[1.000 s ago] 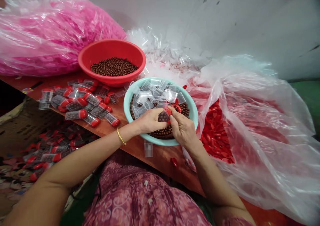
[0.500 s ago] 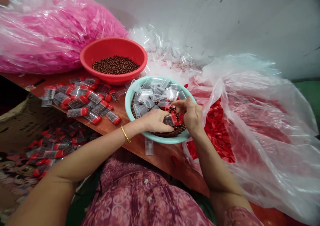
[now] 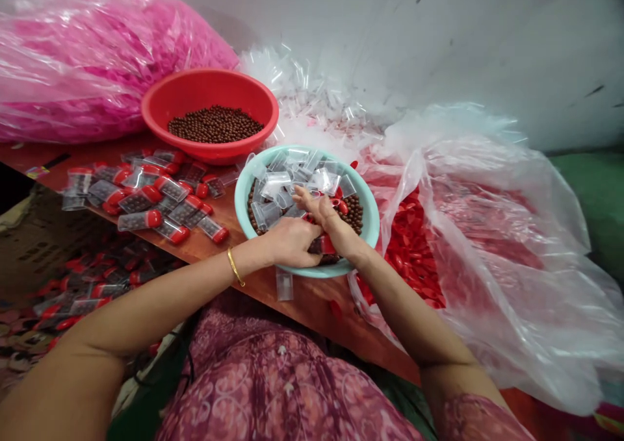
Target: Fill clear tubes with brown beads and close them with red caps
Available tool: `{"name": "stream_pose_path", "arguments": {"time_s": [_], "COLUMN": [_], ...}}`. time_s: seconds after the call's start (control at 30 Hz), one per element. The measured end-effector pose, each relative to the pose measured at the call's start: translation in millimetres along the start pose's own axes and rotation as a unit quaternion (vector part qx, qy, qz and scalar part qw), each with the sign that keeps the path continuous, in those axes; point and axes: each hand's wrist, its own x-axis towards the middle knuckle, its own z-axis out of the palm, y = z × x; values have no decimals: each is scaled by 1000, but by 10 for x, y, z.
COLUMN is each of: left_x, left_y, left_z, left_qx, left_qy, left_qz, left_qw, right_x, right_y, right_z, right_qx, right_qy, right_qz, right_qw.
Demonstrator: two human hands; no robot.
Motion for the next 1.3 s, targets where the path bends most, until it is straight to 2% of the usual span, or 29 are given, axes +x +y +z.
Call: {"name": "stream_pose_path", "arguments": {"time_s": [0.07, 0.13, 0.2, 0.23, 0.3, 0.4, 0.43, 0.5, 0.53, 0.6, 0.67, 0.73, 0.8, 0.9, 0.97, 1.03, 1.13, 1.23, 1.3], "left_x": [-19, -119, -330, -476, -813, -1277, -1378, -1458, -1430, -1250, -951, -609, -299, 20, 131, 183, 213, 236, 246], "left_y": [10, -9, -79, -138, -294, -552, -615, -670, -660, -579, -457, -341, -266, -247, -272, -301, -332, -350, -359], "left_z": [-14, -100, -267, -374, -606, -900, -963, -1024, -1020, -952, -822, -665, -517, -348, -271, -215, -171, -173, -185], "left_qx": [-25, -67, -84, -68, 28, 230, 290, 384, 405, 399, 349, 305, 273, 249, 242, 233, 170, 39, -60], "left_qy": [33, 90, 160, 188, 209, 129, 87, 66, 74, 105, 86, -2, -74, -143, -165, -181, -187, -158, -146], "left_qz": [-5, -37, -97, -137, -255, -413, -420, -391, -353, -252, -130, -4, 95, 168, 185, 194, 176, 99, 50], "left_qw": [999, 993, 979, 970, 944, 872, 855, 834, 840, 875, 924, 952, 954, 943, 938, 936, 951, 982, 986], "right_x": [-7, -31, -86, -123, -198, -251, -243, -200, -171, -119, -92, -91, -107, -125, -124, -117, -109, -110, -118], "right_y": [-15, 2, 55, 89, 154, 202, 204, 193, 186, 177, 180, 196, 225, 292, 348, 401, 447, 436, 407], "right_z": [-50, -154, -292, -361, -467, -505, -487, -426, -392, -337, -317, -333, -372, -433, -455, -461, -460, -463, -466], "right_qx": [36, 35, -42, -109, -267, -464, -507, -565, -586, -615, -627, -616, -577, -460, -356, -263, -170, -73, -13], "right_qy": [42, 96, 124, 119, 67, -57, -93, -138, -150, -158, -146, -109, -36, 88, 132, 159, 196, 204, 207], "right_qz": [10, -2, -21, -29, -37, -22, -13, -2, -2, -11, -27, -36, -18, 16, 6, -15, -29, -27, -23], "right_qw": [998, 995, 991, 986, 961, 884, 857, 813, 796, 772, 765, 780, 816, 883, 925, 952, 965, 976, 978]}}
